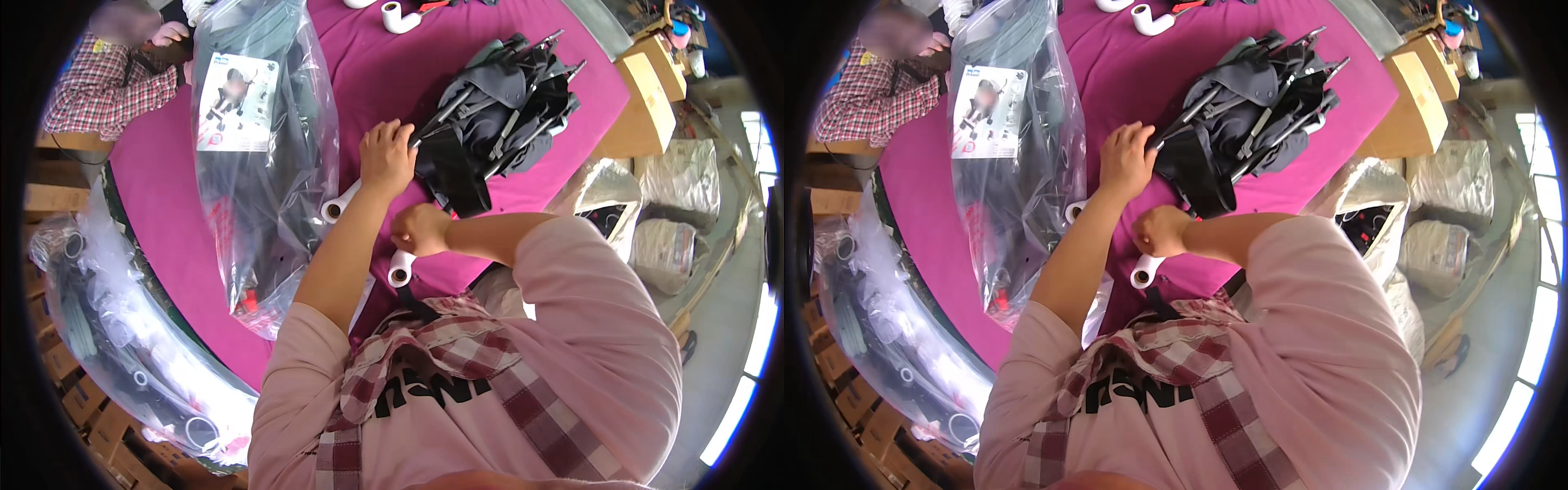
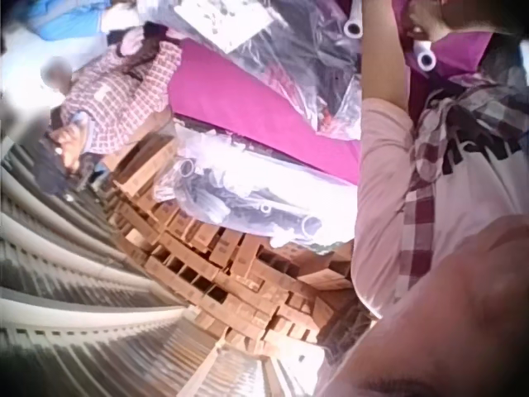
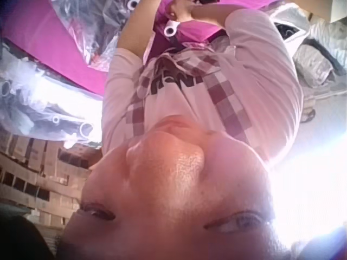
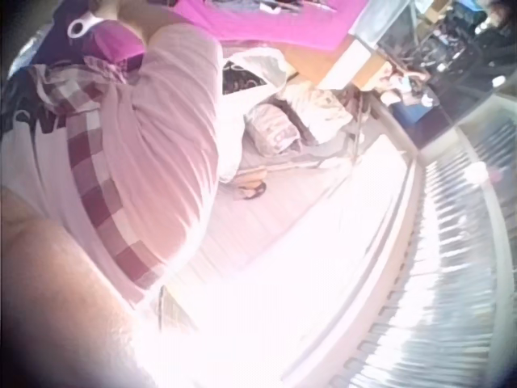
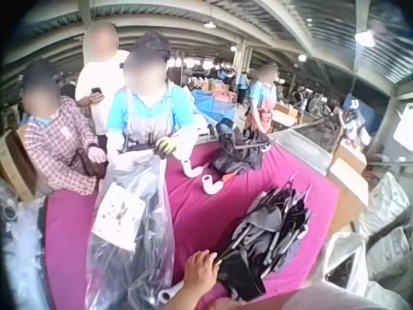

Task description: The person assembles baby strollers by attaching wheels and fabric seats to stroller frames on a pink table. They repeatedly pick up wheels and seats, place them into plastic bags, and hand them to a coworker for further assembly.

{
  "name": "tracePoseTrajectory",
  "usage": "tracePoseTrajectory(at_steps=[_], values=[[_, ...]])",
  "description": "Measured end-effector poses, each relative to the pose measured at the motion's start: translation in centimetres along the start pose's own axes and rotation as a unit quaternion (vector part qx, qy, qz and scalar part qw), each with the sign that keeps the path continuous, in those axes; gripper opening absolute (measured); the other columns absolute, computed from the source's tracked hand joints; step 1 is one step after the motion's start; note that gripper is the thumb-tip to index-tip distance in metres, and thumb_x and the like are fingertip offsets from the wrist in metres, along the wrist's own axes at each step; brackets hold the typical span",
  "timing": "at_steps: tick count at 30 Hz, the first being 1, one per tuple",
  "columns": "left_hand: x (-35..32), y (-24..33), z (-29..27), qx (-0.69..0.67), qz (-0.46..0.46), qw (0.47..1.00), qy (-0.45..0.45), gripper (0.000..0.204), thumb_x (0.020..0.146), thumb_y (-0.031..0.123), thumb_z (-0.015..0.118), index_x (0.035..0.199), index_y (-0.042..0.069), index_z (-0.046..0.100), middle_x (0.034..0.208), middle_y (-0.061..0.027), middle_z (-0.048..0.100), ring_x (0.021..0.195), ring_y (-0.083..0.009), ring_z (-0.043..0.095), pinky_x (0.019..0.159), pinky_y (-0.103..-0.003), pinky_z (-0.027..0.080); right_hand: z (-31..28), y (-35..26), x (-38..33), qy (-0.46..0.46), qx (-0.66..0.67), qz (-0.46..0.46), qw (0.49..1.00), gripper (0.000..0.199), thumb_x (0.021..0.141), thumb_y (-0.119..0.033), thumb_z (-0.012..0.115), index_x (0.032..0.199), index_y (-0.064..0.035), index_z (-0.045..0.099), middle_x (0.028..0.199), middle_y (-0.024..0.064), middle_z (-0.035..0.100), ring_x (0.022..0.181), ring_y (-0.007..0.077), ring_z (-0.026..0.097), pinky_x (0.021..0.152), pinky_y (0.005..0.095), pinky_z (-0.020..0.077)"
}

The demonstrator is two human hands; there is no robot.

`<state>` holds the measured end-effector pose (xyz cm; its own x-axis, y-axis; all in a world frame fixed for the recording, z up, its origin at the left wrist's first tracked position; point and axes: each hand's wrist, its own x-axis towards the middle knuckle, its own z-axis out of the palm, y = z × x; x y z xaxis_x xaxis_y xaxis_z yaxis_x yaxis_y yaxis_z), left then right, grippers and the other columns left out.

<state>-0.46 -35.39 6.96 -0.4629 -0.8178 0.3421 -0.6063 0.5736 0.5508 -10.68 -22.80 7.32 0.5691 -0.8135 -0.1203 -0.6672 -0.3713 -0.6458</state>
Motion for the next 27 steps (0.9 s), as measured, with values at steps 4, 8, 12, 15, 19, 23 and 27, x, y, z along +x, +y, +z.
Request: tracePoseTrajectory(at_steps=[4, 8, 12, 15, 19, 23, 27], values=[[2.0, -0.9, -1.0, 0.009, 0.015, 1.0, 0.018, 0.037, 0.084, 0.021, 0.072, 0.119, 0.01, 0.062, 0.121, -0.0123, 0.063, 0.115, -0.0337, 0.058, 0.099, -0.047, 0.045, -3.1, -1.6, 0.8, 0.101, 0.017, 0.011, 0.995, 0.02, 0.081, -0.019, 0.066, 0.07, -0.0035, 0.059, 0.072, 0.0138, 0.062, 0.069, 0.0359, 0.064, 0.063, 0.0467, 0.0506], [1.8, 1.1, -3.0, -0.136, -0.036, 0.987, 0.072, 0.046, 0.094, 0.026, 0.064, 0.132, 0.003, 0.053, 0.128, -0.0222, 0.057, 0.119, -0.0393, 0.053, 0.102, -0.046, 0.043, -7.7, -4.1, -0.9, 0.25, 0.009, -0.104, 0.963, 0.008, 0.077, -0.012, 0.069, 0.081, -0.0072, 0.064, 0.083, 0.011, 0.064, 0.079, 0.0338, 0.064, 0.07, 0.0438, 0.0529], [-8.4, 3.6, -4.7, -0.272, -0.161, 0.948, -0.038, 0.057, 0.104, 0.036, 0.05, 0.144, -0.003, 0.041, 0.14, -0.0271, 0.048, 0.131, -0.0372, 0.048, 0.11, -0.043, 0.037, -18.0, 0.1, -5.5, 0.359, -0.141, -0.202, 0.9, 0.015, 0.076, -0.006, 0.069, 0.091, -0.0062, 0.066, 0.101, 0.0133, 0.066, 0.091, 0.0332, 0.063, 0.081, 0.044, 0.0523], [-19.1, 3.8, -3.7, -0.268, -0.338, 0.896, -0.101, 0.059, 0.105, 0.042, 0.047, 0.144, -0.003, 0.043, 0.144, -0.0251, 0.049, 0.137, -0.0339, 0.046, 0.114, -0.038, 0.034, -23.8, 10.8, -7.0, 0.513, -0.075, 0.044, 0.854, 0.016, 0.087, -0.013, 0.069, 0.099, -0.0022, 0.066, 0.101, 0.0173, 0.065, 0.095, 0.0363, 0.061, 0.083, 0.0431, 0.0498], [-28.8, 3.4, -1.9, -0.229, -0.559, 0.795, -0.053, 0.058, 0.104, 0.041, 0.049, 0.146, 0.001, 0.042, 0.14, -0.0261, 0.053, 0.135, -0.0333, 0.048, 0.113, -0.039, 0.035, -26.5, 31.9, -12.0, 0.508, -0.138, 0.45, 0.722, 0.046, 0.087, -0.052, 0.062, 0.121, -0.0212, 0.064, 0.126, 0.0128, 0.062, 0.119, 0.037, 0.054, 0.099, 0.0488, 0.0436], [-23.7, 7.2, -3.8, -0.177, -0.521, 0.833, -0.054, 0.056, 0.104, 0.036, 0.05, 0.147, 0.0, 0.04, 0.132, -0.0218, 0.058, 0.124, -0.0287, 0.054, 0.107, -0.036, 0.04, -25.1, 41.9, -15.1, 0.362, -0.187, 0.611, 0.679, 0.062, 0.083, -0.07, 0.056, 0.13, -0.0304, 0.062, 0.136, 0.0042, 0.061, 0.134, 0.0319, 0.047, 0.109, 0.0519, 0.0349], [-19.3, 2.9, -1.0, -0.204, -0.596, 0.774, 0.064, 0.054, 0.103, 0.035, 0.049, 0.146, 0.003, 0.043, 0.131, -0.0178, 0.06, 0.119, -0.0272, 0.058, 0.101, -0.035, 0.043, -27.2, 47.5, -16.4, 0.268, -0.192, 0.551, 0.766, 0.057, 0.085, -0.056, 0.057, 0.124, -0.0163, 0.067, 0.124, 0.0092, 0.069, 0.126, 0.0303, 0.057, 0.106, 0.0481, 0.0408]])
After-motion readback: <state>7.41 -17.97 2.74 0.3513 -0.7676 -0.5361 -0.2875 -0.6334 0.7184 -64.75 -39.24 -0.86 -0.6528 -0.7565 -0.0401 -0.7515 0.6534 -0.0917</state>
